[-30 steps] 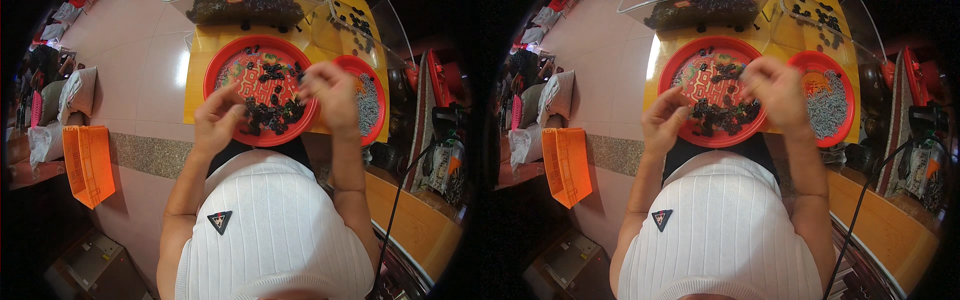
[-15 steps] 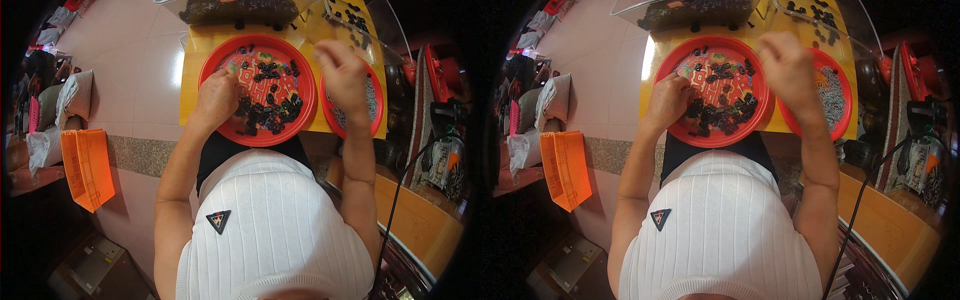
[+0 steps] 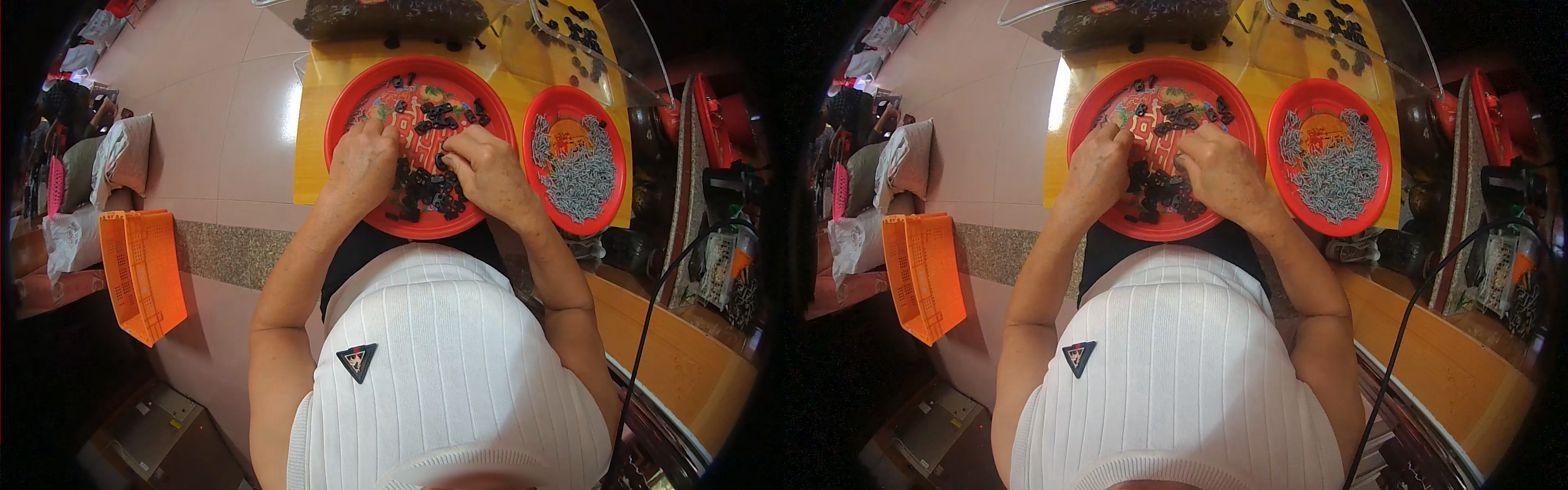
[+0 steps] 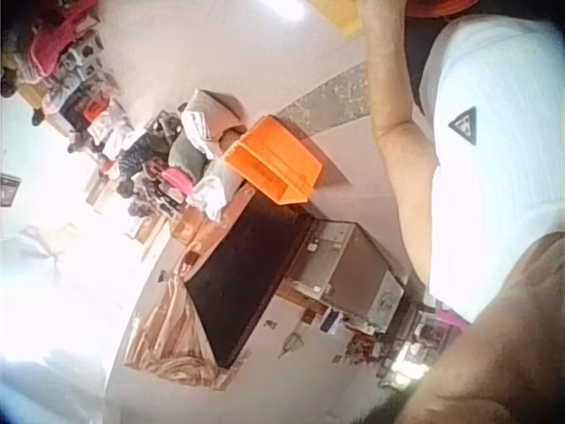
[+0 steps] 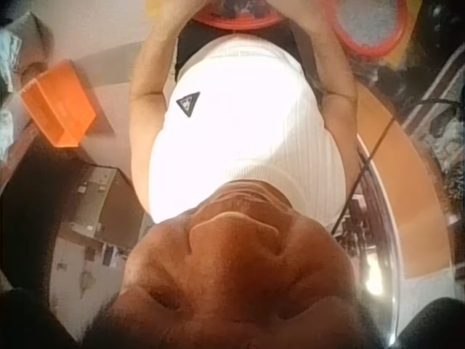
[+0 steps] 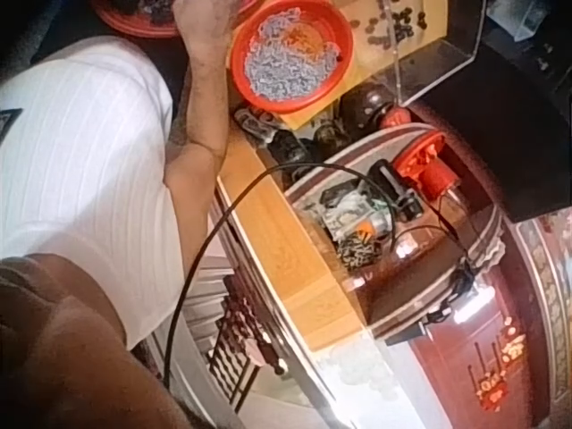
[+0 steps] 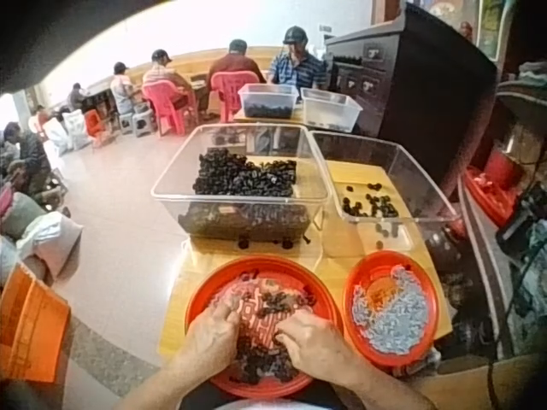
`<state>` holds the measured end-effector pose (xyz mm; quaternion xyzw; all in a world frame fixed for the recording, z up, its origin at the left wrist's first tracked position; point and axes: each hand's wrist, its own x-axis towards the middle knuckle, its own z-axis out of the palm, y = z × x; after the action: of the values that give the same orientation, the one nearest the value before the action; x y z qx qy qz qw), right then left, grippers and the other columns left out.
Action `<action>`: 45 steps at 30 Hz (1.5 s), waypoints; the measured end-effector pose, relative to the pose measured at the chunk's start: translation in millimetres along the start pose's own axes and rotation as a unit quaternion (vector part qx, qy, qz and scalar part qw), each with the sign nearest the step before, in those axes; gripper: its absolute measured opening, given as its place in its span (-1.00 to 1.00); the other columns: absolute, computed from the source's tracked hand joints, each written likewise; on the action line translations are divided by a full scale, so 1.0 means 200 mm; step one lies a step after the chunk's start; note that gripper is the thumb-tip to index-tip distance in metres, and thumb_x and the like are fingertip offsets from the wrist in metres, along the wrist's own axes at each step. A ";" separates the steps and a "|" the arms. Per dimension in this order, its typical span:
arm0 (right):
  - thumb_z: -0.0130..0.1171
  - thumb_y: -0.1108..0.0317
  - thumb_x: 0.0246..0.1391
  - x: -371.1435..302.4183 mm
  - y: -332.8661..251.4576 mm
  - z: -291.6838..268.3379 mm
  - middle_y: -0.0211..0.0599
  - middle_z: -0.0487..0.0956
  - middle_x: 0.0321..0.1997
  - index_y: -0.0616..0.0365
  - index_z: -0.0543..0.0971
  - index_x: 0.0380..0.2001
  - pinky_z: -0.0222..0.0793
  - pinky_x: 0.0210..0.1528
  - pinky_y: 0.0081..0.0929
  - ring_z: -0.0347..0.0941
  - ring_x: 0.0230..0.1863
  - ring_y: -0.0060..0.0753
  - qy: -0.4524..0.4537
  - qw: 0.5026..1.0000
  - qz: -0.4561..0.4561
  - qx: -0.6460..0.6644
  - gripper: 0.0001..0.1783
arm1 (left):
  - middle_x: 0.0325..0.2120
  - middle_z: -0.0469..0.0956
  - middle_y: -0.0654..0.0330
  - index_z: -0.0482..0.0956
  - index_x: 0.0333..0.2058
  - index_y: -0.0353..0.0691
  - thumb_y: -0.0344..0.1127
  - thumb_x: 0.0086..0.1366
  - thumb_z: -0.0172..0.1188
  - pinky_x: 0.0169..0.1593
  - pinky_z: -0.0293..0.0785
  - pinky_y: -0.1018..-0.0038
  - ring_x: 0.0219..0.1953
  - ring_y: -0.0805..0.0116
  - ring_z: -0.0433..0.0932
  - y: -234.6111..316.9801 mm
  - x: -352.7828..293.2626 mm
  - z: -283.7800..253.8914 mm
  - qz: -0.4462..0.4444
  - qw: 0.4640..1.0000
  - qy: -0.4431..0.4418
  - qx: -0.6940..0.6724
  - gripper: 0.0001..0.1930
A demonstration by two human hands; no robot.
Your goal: The person assembles plastic components by hand, inserting small metal pieces into plastic parts, scoops additional plastic pieces from a storage container onto a tray, and assembles more components.
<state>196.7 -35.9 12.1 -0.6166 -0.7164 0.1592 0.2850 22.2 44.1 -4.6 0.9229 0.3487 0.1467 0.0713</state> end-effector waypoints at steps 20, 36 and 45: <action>0.00 0.50 -0.21 0.11 -0.11 0.20 -0.06 0.39 -0.40 0.24 0.47 -0.47 0.34 -0.28 -0.27 0.34 -0.30 -0.10 -0.056 0.990 -0.089 -0.090 -0.86 | -0.58 0.43 0.14 0.43 -0.48 -0.35 -0.62 0.03 0.06 -0.44 0.35 0.53 -0.52 0.31 0.44 -0.08 -0.12 -0.03 -0.052 0.940 0.152 -0.302 -0.93; 0.08 0.51 -0.24 0.14 -0.11 0.21 -0.12 0.33 -0.44 0.25 0.43 -0.50 0.28 -0.28 -0.32 0.31 -0.32 -0.13 -0.015 0.990 -0.110 -0.082 -0.87 | -0.49 0.49 0.23 0.47 -0.42 -0.35 -0.51 0.13 0.08 -0.44 0.34 0.69 -0.52 0.55 0.44 -0.07 -0.19 -0.06 -0.239 0.710 0.121 -0.651 -0.96; 0.03 0.54 -0.27 0.16 -0.13 0.24 -0.07 0.38 -0.40 0.27 0.44 -0.44 0.33 -0.25 -0.24 0.34 -0.26 -0.07 -0.071 0.989 -0.115 -0.065 -0.81 | -0.48 0.45 0.25 0.46 -0.42 -0.36 -0.54 0.13 0.06 -0.40 0.33 0.71 -0.48 0.57 0.39 -0.08 -0.18 -0.07 -0.225 0.734 0.121 -0.629 -0.96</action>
<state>145.1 -4.2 -4.1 -0.5345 -0.8097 0.1220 0.2091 -18.1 32.5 -2.9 0.5368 0.3800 0.4224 0.6237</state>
